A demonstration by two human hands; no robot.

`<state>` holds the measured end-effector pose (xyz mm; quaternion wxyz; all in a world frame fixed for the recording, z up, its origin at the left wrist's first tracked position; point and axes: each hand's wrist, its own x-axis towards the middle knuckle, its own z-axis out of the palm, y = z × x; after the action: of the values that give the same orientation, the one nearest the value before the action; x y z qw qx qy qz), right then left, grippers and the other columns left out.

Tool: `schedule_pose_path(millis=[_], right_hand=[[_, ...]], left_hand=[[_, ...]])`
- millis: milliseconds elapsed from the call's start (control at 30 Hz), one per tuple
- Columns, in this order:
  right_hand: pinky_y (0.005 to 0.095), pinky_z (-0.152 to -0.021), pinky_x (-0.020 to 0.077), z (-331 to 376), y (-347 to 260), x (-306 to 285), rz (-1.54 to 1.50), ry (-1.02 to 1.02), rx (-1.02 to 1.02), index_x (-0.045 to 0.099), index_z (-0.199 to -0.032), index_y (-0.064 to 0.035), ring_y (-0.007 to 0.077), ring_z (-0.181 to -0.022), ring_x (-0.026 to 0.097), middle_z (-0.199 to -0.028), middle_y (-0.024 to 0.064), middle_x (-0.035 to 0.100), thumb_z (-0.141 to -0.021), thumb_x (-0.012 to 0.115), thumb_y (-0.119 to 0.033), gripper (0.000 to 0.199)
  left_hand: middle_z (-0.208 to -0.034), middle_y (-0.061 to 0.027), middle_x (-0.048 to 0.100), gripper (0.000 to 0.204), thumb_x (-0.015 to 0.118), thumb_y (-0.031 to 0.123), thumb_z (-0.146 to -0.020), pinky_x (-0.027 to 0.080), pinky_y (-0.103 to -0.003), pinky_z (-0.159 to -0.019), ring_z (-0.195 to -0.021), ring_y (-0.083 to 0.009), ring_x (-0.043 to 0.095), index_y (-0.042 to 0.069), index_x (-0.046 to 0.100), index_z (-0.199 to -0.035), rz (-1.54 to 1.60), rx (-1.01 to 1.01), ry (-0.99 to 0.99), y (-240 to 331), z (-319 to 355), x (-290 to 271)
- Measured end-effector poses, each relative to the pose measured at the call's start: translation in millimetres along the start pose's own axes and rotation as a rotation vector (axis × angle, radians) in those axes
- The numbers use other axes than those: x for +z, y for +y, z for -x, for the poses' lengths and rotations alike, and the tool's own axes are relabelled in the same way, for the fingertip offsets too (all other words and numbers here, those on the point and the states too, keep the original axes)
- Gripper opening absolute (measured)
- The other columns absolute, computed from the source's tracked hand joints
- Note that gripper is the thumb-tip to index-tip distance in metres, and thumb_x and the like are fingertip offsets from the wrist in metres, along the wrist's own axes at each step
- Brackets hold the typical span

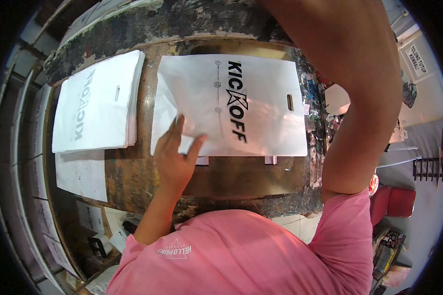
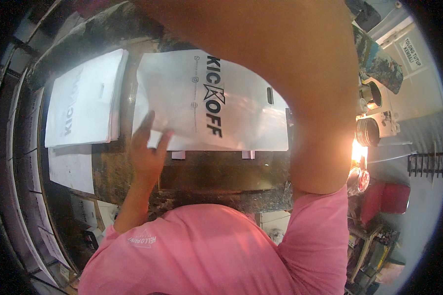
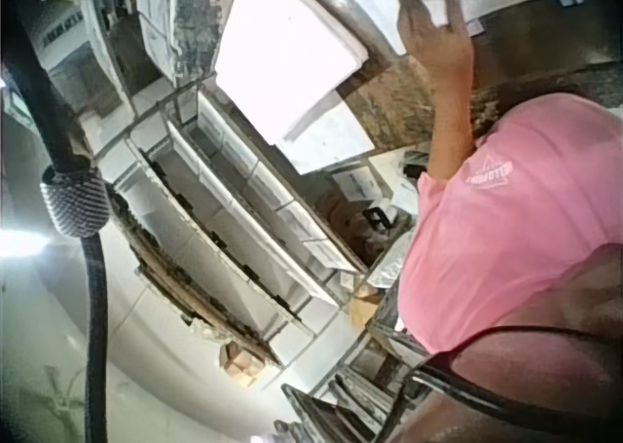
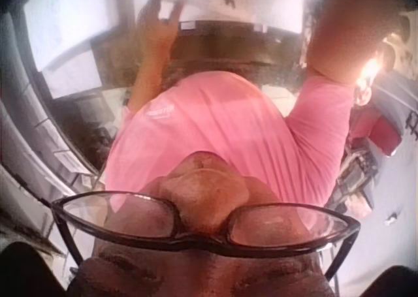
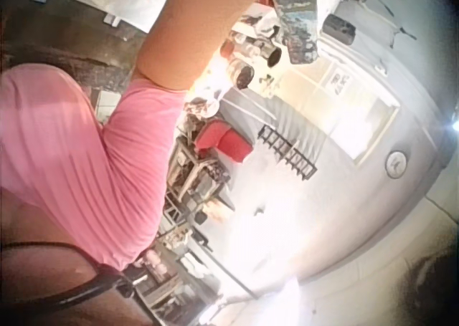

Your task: The person performs manual screen printing on white plastic bags by placing each bag on the printing surface, lowering the screen, and using a squeegee to apply black ink before lifting the screen and moving the bag aside.

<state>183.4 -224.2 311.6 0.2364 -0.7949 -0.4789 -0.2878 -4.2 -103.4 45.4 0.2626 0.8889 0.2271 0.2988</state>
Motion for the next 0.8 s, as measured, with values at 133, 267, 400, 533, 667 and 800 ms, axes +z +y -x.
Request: schedule_pose_path(millis=[133, 267, 400, 533, 667, 800], right_hand=[[0.0463, -0.092, 0.0439, -4.0, 8.0, 0.2, 0.023, -0.012, -0.014, 0.062, -0.098, -0.0007, 0.0369, -0.082, 0.061, -0.09, 0.0219, 0.062, -0.094, 0.055, -0.037, 0.037], [0.0459, -0.096, 0.0428, -5.5, 6.9, 4.9, 0.015, -0.011, -0.048, 0.063, -0.109, -0.0011, 0.0381, -0.09, 0.063, -0.101, 0.0238, 0.064, -0.097, 0.055, -0.037, 0.039], [0.0454, -0.101, 0.0416, -5.3, 19.2, 9.9, 0.027, -0.025, -0.056, 0.064, -0.121, -0.0016, 0.0393, -0.098, 0.064, -0.112, 0.0257, 0.065, -0.099, 0.054, -0.037, 0.043], [0.0449, -0.105, 0.0405, -5.1, 26.3, 11.6, 0.068, -0.095, -0.012, 0.064, -0.133, -0.0021, 0.0406, -0.106, 0.065, -0.123, 0.0275, 0.066, -0.101, 0.053, -0.037, 0.049], [0.0436, -0.107, 0.0395, -2.2, 11.7, 4.0, 0.189, -0.237, 0.051, 0.061, -0.136, 0.0001, 0.0402, -0.117, 0.058, -0.129, 0.0259, 0.064, -0.103, 0.05, -0.035, 0.05], [0.0439, -0.107, 0.04, 19.3, 21.4, 6.0, 0.347, -0.135, -0.005, 0.062, -0.135, 0.0005, 0.039, -0.116, 0.056, -0.125, 0.0231, 0.065, -0.104, 0.048, -0.032, 0.047]], left_hand=[[-0.107, -0.0127, 0.075, 0.037, 0.075, 0.012, -0.093, 0.052, -0.025, -0.067, -0.08, -0.013, 0.065, -0.002, 0.069, -0.127, 0.238, -0.206, 0.224, 12.1, -30.7, -10.9], [-0.085, -0.001, 0.065, 0.047, 0.07, 0.001, -0.095, 0.044, -0.019, -0.062, -0.068, -0.0037, 0.054, -0.003, 0.059, -0.141, 0.4, -0.357, 0.29, -45.9, -25.3, -63.8], [-0.103, -0.0088, 0.071, 0.058, 0.069, 0.001, -0.092, 0.056, -0.026, -0.065, -0.073, -0.0079, 0.063, -0.004, 0.051, -0.147, 0.28, -0.403, 0.175, -124.0, -44.1, -145.9], [-0.153, -0.0201, 0.047, 0.075, 0.069, -0.002, -0.084, 0.061, -0.032, -0.073, -0.083, -0.0138, 0.068, -0.001, 0.042, -0.153, 0.329, -0.36, 0.114, -183.8, -77.3, -209.6], [-0.152, -0.0261, 0.046, 0.082, 0.067, -0.001, -0.076, 0.061, -0.031, -0.075, -0.083, -0.0161, 0.07, 0.001, 0.042, -0.154, 0.34, -0.384, 0.041, -252.6, -95.7, -257.9], [-0.143, -0.0194, 0.056, 0.082, 0.066, 0.005, -0.074, 0.057, -0.033, -0.082, -0.09, -0.0194, 0.069, 0.001, 0.045, -0.153, 0.176, -0.488, -0.07, -296.4, -137.3, -271.1]])
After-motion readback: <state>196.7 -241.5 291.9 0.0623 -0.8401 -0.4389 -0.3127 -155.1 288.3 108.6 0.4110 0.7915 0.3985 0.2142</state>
